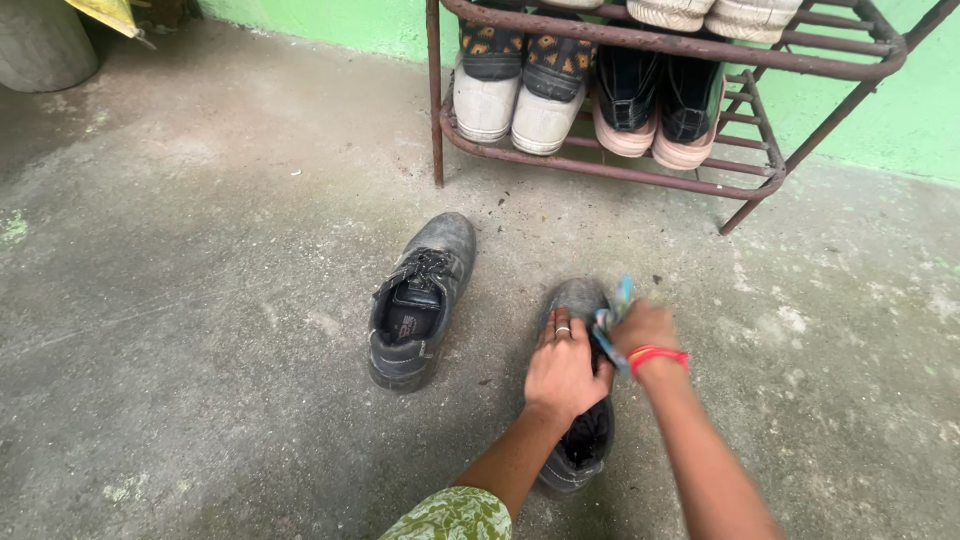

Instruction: The person cleans a pair of woven sandals and a pair of black shoes using a cloth. They wipe the sandals and place them on a shoe rack, then wipe the black shoes and place them on the rack as well.

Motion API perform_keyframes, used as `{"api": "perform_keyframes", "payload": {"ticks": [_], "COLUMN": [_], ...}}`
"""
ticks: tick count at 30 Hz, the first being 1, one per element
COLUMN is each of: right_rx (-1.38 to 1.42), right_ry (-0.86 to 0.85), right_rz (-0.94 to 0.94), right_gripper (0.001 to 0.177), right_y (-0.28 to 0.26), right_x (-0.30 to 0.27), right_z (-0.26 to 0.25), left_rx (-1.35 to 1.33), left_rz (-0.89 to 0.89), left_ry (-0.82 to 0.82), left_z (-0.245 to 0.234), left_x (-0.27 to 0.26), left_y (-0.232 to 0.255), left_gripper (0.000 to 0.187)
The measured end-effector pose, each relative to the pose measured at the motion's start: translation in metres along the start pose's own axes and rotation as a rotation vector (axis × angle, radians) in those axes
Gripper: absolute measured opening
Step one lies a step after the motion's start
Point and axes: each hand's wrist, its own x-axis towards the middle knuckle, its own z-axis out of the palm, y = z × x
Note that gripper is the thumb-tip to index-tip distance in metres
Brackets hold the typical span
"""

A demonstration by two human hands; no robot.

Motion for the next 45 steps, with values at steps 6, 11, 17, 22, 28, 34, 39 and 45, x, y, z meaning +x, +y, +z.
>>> {"api": "perform_keyframes", "payload": {"ticks": [6, 11, 17, 22, 28, 34, 39, 45], "right_rx": [0.249, 0.450, 0.288, 0.237, 0.115, -0.038, -0.114, -0.077], "right_ry": [0.438, 0.168, 0.164, 0.220, 0.044, 0.014, -0.081, -0.126], "right_rz": [-0.463, -0.566, -0.209, -0.389, -0.580, -0.531, -0.322, -0.488], "right_gripper": [0.026, 0.043, 0.051, 0.045, 0.061, 0.052, 0.061, 0.051], "right_y": [0.000, -0.006, -0.025, -0.007, 0.013, -0.020, -0.045, -0.019], "right_x": [-0.010, 0.003, 0.007, 0.011, 0.011, 0.008, -0.010, -0.006], "right_z": [0.000, 0.046, 0.030, 0.036, 0.032, 0.019, -0.002, 0.000], "left_rx": [0.015, -0.008, 0.008, 0.004, -0.010, 0.022, 0.009, 0.025], "left_rz": [0.005, 0.010, 0.021, 0.015, 0.039, 0.041, 0.027, 0.002], "left_ry": [-0.011, 0.018, 0.022, 0.021, 0.088, 0.086, 0.078, 0.034], "left_z": [0.003, -0.003, 0.002, 0.000, 0.003, 0.004, 0.002, -0.003], "left_x": [0.001, -0.002, -0.005, -0.001, -0.004, -0.002, -0.001, -0.003], "left_y": [-0.001, 0.000, -0.001, 0.000, 0.001, 0.000, 0.002, 0.006], "left_gripper": [0.070, 0.073, 0.077, 0.072, 0.068, 0.082, 0.083, 0.072]}}
